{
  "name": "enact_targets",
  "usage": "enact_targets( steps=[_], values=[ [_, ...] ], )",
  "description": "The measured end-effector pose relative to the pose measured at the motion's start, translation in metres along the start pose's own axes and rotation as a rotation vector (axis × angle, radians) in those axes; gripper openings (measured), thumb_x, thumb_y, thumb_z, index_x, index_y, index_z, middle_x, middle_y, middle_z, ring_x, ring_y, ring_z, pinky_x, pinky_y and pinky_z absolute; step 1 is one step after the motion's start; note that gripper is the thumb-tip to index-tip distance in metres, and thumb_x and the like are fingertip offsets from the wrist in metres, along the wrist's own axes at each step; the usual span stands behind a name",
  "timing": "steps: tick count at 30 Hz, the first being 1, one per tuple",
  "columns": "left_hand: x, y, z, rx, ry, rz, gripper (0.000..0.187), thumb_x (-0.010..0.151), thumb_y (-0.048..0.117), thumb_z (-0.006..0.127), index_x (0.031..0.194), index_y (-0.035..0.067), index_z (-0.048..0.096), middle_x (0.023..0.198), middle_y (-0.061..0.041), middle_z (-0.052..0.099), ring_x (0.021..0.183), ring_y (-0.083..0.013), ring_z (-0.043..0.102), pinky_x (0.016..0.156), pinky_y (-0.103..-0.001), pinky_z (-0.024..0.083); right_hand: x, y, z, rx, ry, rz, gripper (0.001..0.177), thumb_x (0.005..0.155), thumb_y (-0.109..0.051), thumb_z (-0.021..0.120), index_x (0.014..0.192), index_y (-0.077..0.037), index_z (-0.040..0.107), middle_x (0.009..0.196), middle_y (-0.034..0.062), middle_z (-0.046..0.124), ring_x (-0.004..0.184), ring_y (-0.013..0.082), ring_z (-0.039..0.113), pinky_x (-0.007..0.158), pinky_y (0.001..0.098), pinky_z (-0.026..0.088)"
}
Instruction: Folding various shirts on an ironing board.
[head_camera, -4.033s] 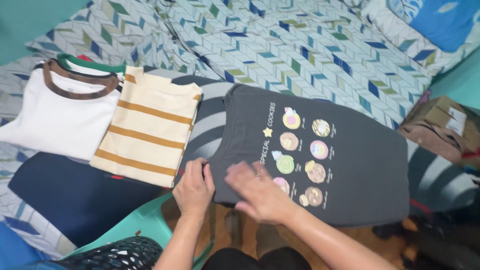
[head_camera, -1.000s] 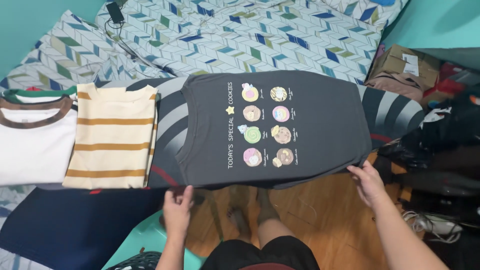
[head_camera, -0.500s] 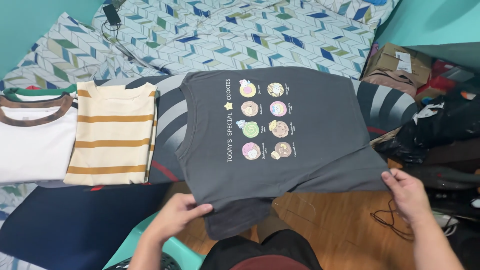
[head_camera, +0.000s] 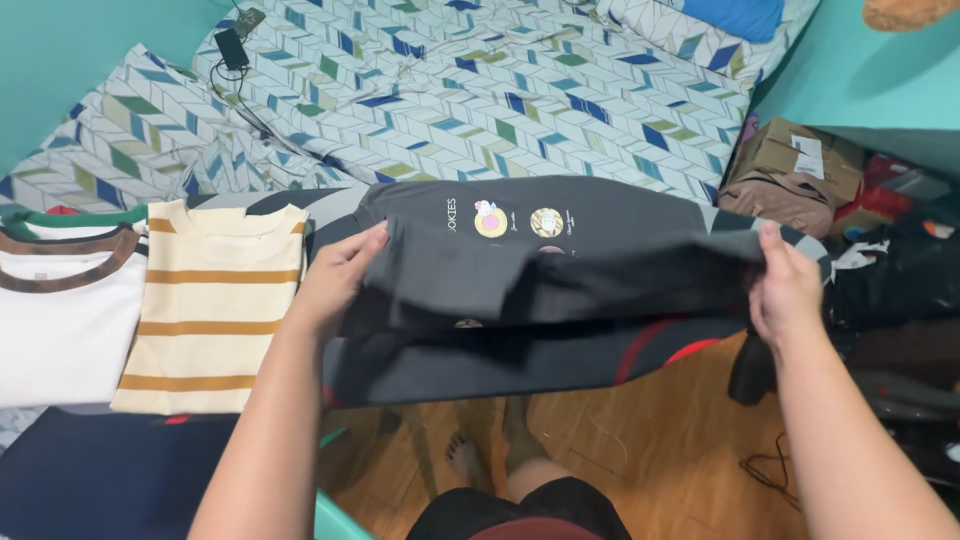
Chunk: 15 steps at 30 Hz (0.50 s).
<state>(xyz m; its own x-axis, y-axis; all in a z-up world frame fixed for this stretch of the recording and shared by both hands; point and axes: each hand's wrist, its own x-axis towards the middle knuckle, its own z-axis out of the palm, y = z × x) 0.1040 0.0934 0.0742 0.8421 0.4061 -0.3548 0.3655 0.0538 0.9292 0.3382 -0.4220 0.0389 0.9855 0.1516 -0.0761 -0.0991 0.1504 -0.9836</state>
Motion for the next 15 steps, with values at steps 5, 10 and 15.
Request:
enact_targets(
  steps=[5,10,15],
  values=[
    [0.008,-0.047,-0.015,0.171,0.032,-0.004,0.059,0.090,0.024,0.074,0.146,0.020,0.058,0.124,0.000,0.065,0.115,-0.0074,0.057,0.098,-0.026,0.044,0.015,0.007,0.019,-0.499,-0.065,0.256,0.038,0.103,-0.034,0.061,0.122,-0.003,0.072,0.107,0.0038,0.073,0.089,0.0110,0.061,0.081,0.0274,0.048],
    [-0.032,-0.044,-0.007,0.115,0.179,-0.165,0.055,0.088,0.018,0.075,0.142,0.017,0.065,0.096,0.001,0.065,0.088,-0.0067,0.055,0.080,-0.023,0.044,0.004,0.026,-0.025,-0.715,-0.184,0.332,0.036,0.091,-0.017,0.076,0.126,-0.007,0.075,0.099,0.0059,0.069,0.087,0.0108,0.058,0.078,0.0267,0.047],
    [-0.056,-0.052,-0.002,0.056,0.339,-0.163,0.035,0.092,0.020,0.075,0.125,0.009,0.078,0.073,0.003,0.051,0.066,-0.0082,0.040,0.060,-0.025,0.034,-0.017,0.015,-0.042,-0.568,-0.129,0.259,0.029,0.090,-0.014,0.072,0.116,-0.003,0.077,0.109,0.0032,0.076,0.100,0.0079,0.064,0.091,0.0222,0.047]
  ],
)
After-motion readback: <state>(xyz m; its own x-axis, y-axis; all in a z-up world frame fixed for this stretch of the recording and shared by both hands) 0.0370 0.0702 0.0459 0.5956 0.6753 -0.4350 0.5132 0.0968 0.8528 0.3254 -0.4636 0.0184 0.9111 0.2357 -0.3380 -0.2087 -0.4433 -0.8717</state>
